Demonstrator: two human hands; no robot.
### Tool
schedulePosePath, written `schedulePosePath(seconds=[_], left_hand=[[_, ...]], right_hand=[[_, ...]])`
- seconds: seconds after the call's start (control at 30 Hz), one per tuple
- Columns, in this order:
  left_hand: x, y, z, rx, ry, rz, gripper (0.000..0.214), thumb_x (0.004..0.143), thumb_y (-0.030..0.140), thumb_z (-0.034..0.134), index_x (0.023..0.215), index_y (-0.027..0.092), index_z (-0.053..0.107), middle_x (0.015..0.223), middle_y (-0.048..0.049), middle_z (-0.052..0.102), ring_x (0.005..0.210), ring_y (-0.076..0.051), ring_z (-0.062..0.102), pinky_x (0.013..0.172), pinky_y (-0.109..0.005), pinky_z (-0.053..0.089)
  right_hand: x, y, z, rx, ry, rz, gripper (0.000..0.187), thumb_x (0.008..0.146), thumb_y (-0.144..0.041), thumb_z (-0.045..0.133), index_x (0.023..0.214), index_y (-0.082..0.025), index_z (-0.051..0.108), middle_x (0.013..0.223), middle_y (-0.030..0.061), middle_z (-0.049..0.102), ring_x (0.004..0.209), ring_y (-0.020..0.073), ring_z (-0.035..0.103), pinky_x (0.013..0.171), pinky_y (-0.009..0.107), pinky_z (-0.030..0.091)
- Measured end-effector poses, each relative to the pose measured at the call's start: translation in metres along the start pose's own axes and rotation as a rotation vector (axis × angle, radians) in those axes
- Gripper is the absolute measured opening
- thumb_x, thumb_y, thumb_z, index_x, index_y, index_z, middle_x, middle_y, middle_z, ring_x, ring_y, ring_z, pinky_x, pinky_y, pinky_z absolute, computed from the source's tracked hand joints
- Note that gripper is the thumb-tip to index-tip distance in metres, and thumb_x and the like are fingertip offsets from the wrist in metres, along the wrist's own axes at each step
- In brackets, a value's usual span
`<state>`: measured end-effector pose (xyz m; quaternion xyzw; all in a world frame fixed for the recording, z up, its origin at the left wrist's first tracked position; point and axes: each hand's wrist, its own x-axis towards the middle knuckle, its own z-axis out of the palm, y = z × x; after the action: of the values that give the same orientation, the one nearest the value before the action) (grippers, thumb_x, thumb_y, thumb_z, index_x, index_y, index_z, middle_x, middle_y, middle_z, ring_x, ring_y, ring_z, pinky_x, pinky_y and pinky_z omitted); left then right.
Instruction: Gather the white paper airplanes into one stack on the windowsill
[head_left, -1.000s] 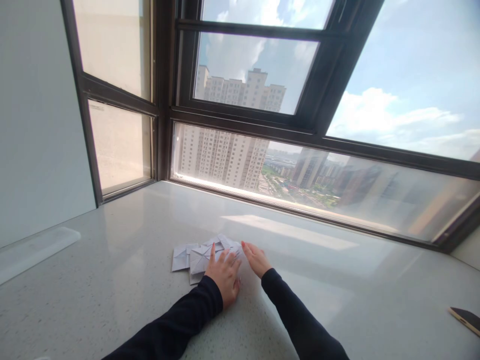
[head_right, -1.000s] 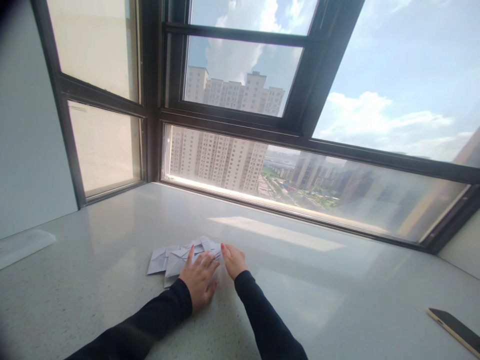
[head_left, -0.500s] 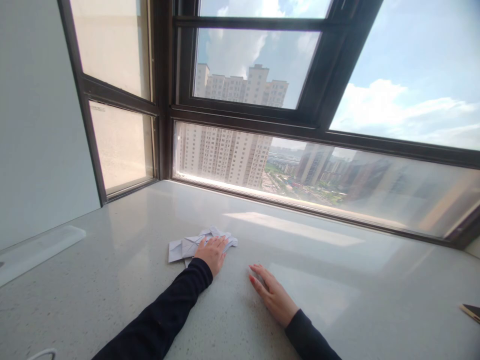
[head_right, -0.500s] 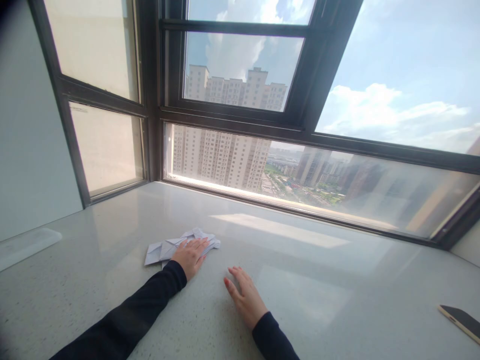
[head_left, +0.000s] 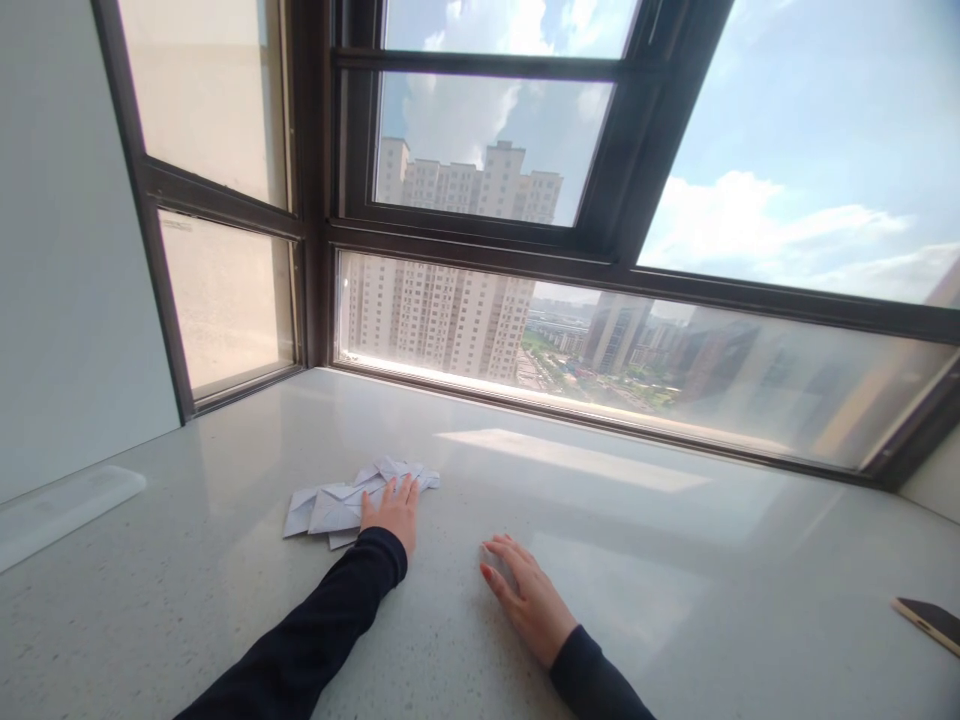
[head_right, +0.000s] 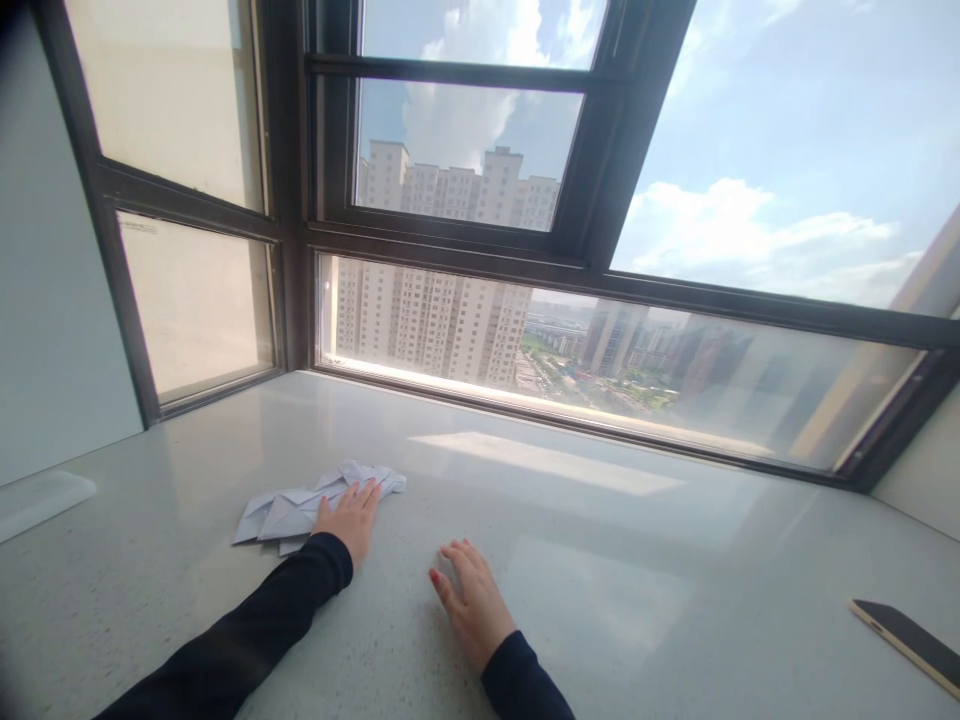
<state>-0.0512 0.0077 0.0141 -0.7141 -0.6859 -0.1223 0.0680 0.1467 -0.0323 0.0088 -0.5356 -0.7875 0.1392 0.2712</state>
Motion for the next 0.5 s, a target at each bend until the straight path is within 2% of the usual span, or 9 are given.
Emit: schedulePosePath(seconds=[0.1,0.17,0.23,0.3,0.37,0.5], left_hand=[[-0.006,0.009,-0.003,0.011,0.059,-0.004,0.046,0.074,0.03,0.035,0.118,0.019,0.036,0.129,-0.0063,0.031,0.116,-0.03,0.022,0.086,-0.062,0.012],[-0.009,0.017,-0.007,-0.015,0.126,0.081,0.051,0.073,0.036,0.036,0.12,0.014,0.035,0.13,-0.0086,0.029,0.119,-0.029,0.016,0.092,-0.057,0.007],[-0.014,0.027,-0.01,-0.105,0.139,0.226,0.051,0.075,0.035,0.035,0.12,0.013,0.033,0.13,-0.0091,0.029,0.119,-0.026,0.017,0.096,-0.049,0.013],[-0.019,0.038,-0.01,-0.246,0.086,0.395,0.047,0.076,0.03,0.033,0.12,0.013,0.032,0.129,-0.0088,0.031,0.117,-0.021,0.024,0.096,-0.038,0.023],[-0.024,0.048,-0.004,-0.356,0.025,0.538,0.048,0.076,0.026,0.034,0.122,0.013,0.028,0.13,-0.0079,0.029,0.118,-0.017,0.024,0.095,-0.032,0.025],[-0.028,0.054,0.01,-0.419,-0.113,0.592,0.051,0.075,0.03,0.036,0.123,0.015,0.026,0.131,-0.007,0.026,0.119,-0.02,0.02,0.096,-0.039,0.022]], right_hand=[[0.002,0.001,0.0,-0.025,-0.004,0.002,0.038,0.077,-0.038,0.037,0.1,-0.012,0.054,0.107,0.0124,0.055,0.106,0.0215,0.044,0.091,0.035,0.033],[0.002,0.002,0.001,-0.023,0.003,0.002,0.038,0.077,-0.037,0.037,0.1,-0.012,0.054,0.106,0.0127,0.055,0.105,0.0214,0.045,0.091,0.035,0.033],[0.002,0.003,0.002,-0.013,0.023,-0.005,0.037,0.077,-0.036,0.038,0.101,-0.013,0.053,0.107,0.0122,0.055,0.105,0.0214,0.045,0.09,0.035,0.034],[0.002,0.004,0.004,-0.013,0.035,-0.024,0.037,0.075,-0.033,0.04,0.105,-0.012,0.051,0.111,0.0127,0.052,0.108,0.0218,0.041,0.091,0.036,0.033],[0.001,0.004,0.006,-0.024,0.014,-0.06,0.037,0.074,-0.026,0.041,0.108,-0.012,0.048,0.116,0.0125,0.048,0.111,0.0211,0.037,0.093,0.036,0.031],[-0.002,0.0,0.006,-0.068,-0.094,-0.113,0.043,0.071,-0.016,0.038,0.113,-0.014,0.045,0.12,0.0101,0.044,0.113,0.0189,0.035,0.096,0.039,0.024]])
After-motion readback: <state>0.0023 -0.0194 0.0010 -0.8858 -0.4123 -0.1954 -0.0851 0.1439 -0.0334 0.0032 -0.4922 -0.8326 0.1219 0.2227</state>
